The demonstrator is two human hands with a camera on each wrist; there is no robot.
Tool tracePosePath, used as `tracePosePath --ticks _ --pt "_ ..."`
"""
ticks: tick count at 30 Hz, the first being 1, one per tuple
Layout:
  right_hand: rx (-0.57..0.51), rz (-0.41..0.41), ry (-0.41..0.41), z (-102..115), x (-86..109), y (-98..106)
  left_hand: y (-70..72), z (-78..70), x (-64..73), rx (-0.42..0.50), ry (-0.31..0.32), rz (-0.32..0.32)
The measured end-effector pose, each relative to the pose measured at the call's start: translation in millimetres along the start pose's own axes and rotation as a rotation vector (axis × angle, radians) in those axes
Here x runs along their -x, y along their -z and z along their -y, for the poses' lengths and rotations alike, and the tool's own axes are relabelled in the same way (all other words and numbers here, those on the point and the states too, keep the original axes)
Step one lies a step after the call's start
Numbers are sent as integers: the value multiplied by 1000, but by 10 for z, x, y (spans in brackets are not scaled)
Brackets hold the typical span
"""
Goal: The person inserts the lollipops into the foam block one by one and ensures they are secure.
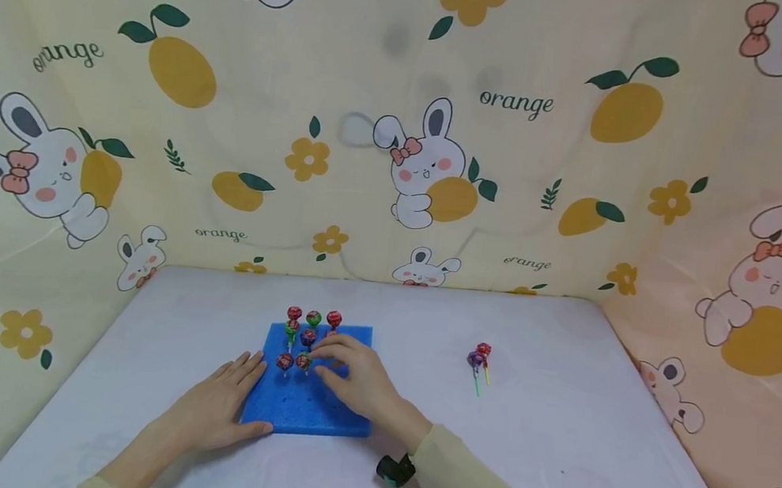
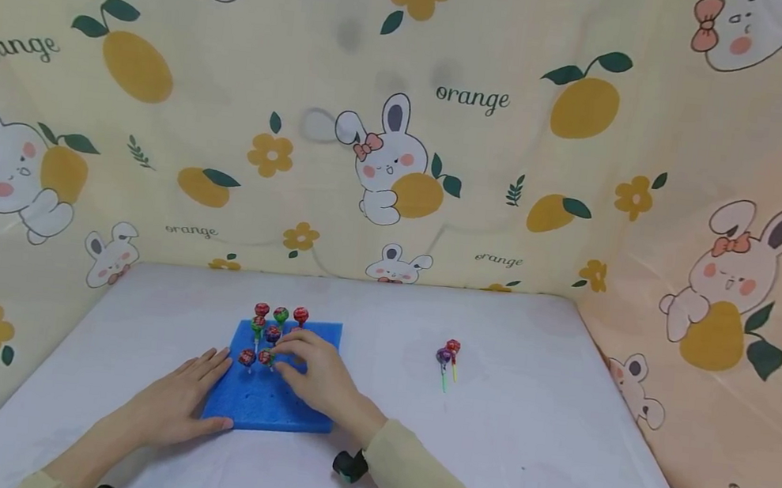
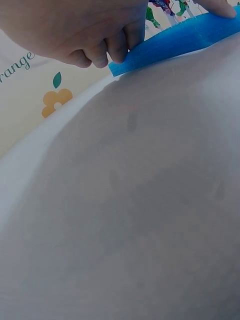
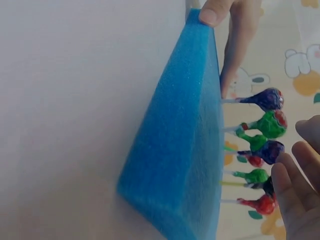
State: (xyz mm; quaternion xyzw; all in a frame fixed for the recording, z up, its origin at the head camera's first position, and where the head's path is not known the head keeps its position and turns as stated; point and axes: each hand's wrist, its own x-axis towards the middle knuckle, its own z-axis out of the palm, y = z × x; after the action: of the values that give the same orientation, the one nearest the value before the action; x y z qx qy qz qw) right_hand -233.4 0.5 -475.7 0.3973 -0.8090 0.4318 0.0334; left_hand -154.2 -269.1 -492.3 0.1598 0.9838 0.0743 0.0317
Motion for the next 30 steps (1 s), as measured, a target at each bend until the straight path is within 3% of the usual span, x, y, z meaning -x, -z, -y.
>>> tracePosePath --ticks 17,30 --pt "-18 -145 -78 -221 295 364 -11 3 10 3 -4 -8" --pt "26 -288 -103 -556 545 701 14 -25 -3 -2 2 7"
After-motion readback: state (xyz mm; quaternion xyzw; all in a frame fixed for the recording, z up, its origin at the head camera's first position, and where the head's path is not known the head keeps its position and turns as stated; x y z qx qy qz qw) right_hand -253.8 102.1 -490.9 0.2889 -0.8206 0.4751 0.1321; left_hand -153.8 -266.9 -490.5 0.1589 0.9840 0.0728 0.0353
